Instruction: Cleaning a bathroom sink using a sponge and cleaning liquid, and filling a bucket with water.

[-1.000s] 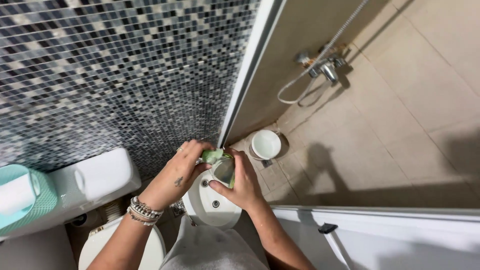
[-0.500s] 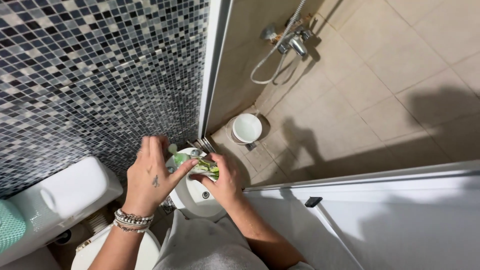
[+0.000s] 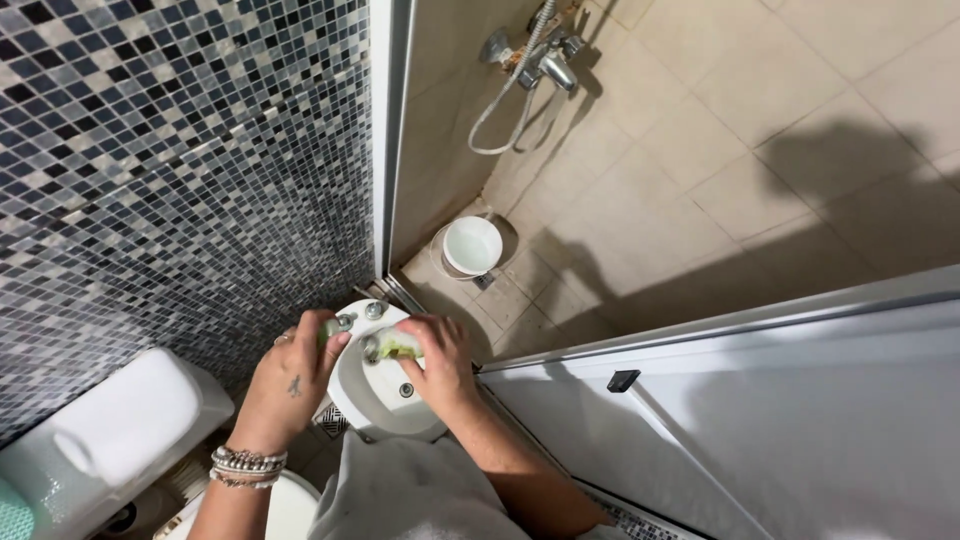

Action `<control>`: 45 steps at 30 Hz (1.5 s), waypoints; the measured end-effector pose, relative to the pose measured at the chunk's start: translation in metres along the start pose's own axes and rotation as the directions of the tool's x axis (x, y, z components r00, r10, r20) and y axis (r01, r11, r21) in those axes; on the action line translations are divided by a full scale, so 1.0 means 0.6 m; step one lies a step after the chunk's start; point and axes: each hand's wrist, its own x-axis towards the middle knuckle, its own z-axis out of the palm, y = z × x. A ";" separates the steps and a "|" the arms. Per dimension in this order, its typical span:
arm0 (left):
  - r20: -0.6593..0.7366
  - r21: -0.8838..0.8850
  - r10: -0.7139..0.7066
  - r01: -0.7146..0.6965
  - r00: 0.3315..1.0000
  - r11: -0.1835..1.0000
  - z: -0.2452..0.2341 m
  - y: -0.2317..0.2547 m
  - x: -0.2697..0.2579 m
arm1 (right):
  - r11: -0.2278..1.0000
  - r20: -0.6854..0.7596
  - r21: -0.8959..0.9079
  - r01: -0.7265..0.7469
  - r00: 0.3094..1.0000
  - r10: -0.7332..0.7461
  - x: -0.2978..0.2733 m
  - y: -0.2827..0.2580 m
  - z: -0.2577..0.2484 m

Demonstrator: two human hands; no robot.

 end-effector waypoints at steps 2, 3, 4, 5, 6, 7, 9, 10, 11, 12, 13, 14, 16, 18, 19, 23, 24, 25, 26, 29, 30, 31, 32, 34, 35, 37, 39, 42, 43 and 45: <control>0.019 -0.070 -0.103 0.104 0.994 0.992 -0.008 0.007 0.004 | 0.842 0.137 0.340 -0.418 0.908 0.395 -0.007 0.034 0.020; 0.017 -0.070 -0.096 0.097 0.995 0.993 -0.002 0.002 0.002 | 0.844 0.129 0.339 -0.415 0.909 0.396 0.003 0.052 0.019; 0.023 -0.067 -0.093 0.095 0.995 0.993 0.003 -0.003 0.001 | 0.700 0.116 0.462 -0.544 0.820 0.561 0.014 0.071 0.017; 0.029 -0.065 -0.095 0.097 0.995 0.993 0.010 -0.008 -0.001 | 0.521 0.131 0.575 -0.631 0.699 0.703 0.024 0.090 0.015; 0.028 -0.065 -0.091 0.093 0.995 0.994 0.014 -0.011 -0.002 | 0.523 0.128 0.575 -0.629 0.700 0.702 0.037 0.142 0.028; 0.027 -0.106 -0.101 0.104 0.995 0.989 0.020 -0.014 -0.003 | 0.623 -0.059 0.550 -0.555 0.719 0.693 0.049 0.196 0.041; 0.024 -0.148 -0.112 0.114 0.993 0.982 0.039 -0.027 -0.005 | 0.718 -0.243 0.502 -0.482 0.718 0.652 0.083 0.324 0.070; 0.057 -0.167 -0.160 0.167 0.985 0.972 0.052 -0.036 -0.005 | 0.738 -0.350 0.470 -0.485 0.665 0.660 0.105 0.399 0.085; 0.085 -0.185 -0.207 0.220 0.975 0.958 0.067 -0.046 0.000 | 0.758 -0.454 0.437 -0.485 0.608 0.651 0.136 0.477 0.101; 0.076 -0.187 -0.209 0.220 0.975 0.957 0.085 -0.059 0.005 | 0.762 -0.454 0.438 -0.477 0.614 0.646 0.170 0.537 0.101; 0.130 -0.193 -0.247 0.269 0.960 0.944 0.103 -0.071 0.006 | 0.717 -0.492 0.439 -0.541 0.523 0.696 0.202 0.595 0.104; 0.185 -0.197 -0.283 0.318 0.941 0.927 0.122 -0.083 0.009 | 0.665 -0.527 0.444 -0.600 0.425 0.736 0.235 0.653 0.108; 0.165 -0.200 -0.347 0.376 0.923 0.905 0.174 -0.107 0.013 | 0.646 -0.497 0.427 -0.633 0.432 0.752 0.286 0.764 0.122; 0.167 -0.192 -0.412 0.439 0.896 0.878 0.207 -0.119 0.009 | 0.609 -0.462 0.406 -0.682 0.422 0.780 0.320 0.824 0.124; 0.106 -0.166 -0.435 0.447 0.894 0.879 0.222 -0.119 0.014 | 0.576 -0.382 0.383 -0.723 0.444 0.811 0.348 0.837 0.113; 0.079 -0.156 -0.503 0.509 0.861 0.847 0.258 -0.125 0.048 | 0.590 -0.330 0.288 -0.754 0.500 0.801 0.414 0.893 0.087; 0.087 -0.154 -0.510 0.517 0.856 0.842 0.255 -0.124 0.057 | 0.585 -0.322 0.283 -0.760 0.499 0.804 0.407 0.913 0.095; 0.135 -0.154 -0.525 0.541 0.841 0.827 0.255 -0.121 0.071 | 0.591 -0.320 0.275 -0.758 0.507 0.800 0.410 0.936 0.099; 0.183 -0.152 -0.538 0.564 0.823 0.812 0.255 -0.119 0.083 | 0.597 -0.318 0.267 -0.756 0.516 0.796 0.412 0.957 0.101; 0.255 -0.177 -0.542 0.589 0.801 0.788 0.203 -0.068 0.132 | 0.567 -0.268 0.283 -0.774 0.503 0.822 0.414 0.953 0.094; 0.250 -0.178 -0.541 0.588 0.803 0.789 0.207 -0.066 0.134 | 0.569 -0.269 0.287 -0.771 0.506 0.820 0.415 0.944 0.090; 0.234 -0.144 -0.574 0.612 0.785 0.778 0.210 -0.065 0.136 | 0.552 -0.232 0.294 -0.780 0.502 0.833 0.415 0.933 0.085; 0.217 -0.111 -0.606 0.636 0.765 0.764 0.214 -0.065 0.137 | 0.536 -0.196 0.300 -0.789 0.498 0.844 0.414 0.923 0.082; 0.193 -0.156 -0.555 0.584 0.809 0.797 0.216 -0.067 0.141 | 0.545 -0.180 0.305 -0.781 0.515 0.838 0.413 0.923 0.086; 0.162 -0.197 -0.496 0.521 0.853 0.831 0.215 -0.070 0.145 | 0.554 -0.171 0.314 -0.771 0.528 0.832 0.412 0.922 0.088; 0.138 -0.200 -0.477 0.496 0.868 0.845 0.223 -0.078 0.142 | 0.558 -0.174 0.323 -0.765 0.531 0.829 0.405 0.933 0.097; 0.109 -0.205 -0.456 0.469 0.883 0.859 0.232 -0.088 0.140 | 0.565 -0.178 0.332 -0.756 0.538 0.824 0.403 0.938 0.101; 0.072 -0.207 -0.383 0.390 0.921 0.897 0.239 -0.100 0.138 | 0.560 -0.190 0.388 -0.732 0.531 0.826 0.401 0.940 0.101; 0.124 -0.194 -0.411 0.428 0.903 0.883 0.235 -0.098 0.140 | 0.566 -0.186 0.390 -0.726 0.540 0.821 0.401 0.942 0.100; 0.174 -0.179 -0.439 0.466 0.882 0.866 0.234 -0.098 0.140 | 0.571 -0.181 0.393 -0.721 0.549 0.816 0.401 0.943 0.099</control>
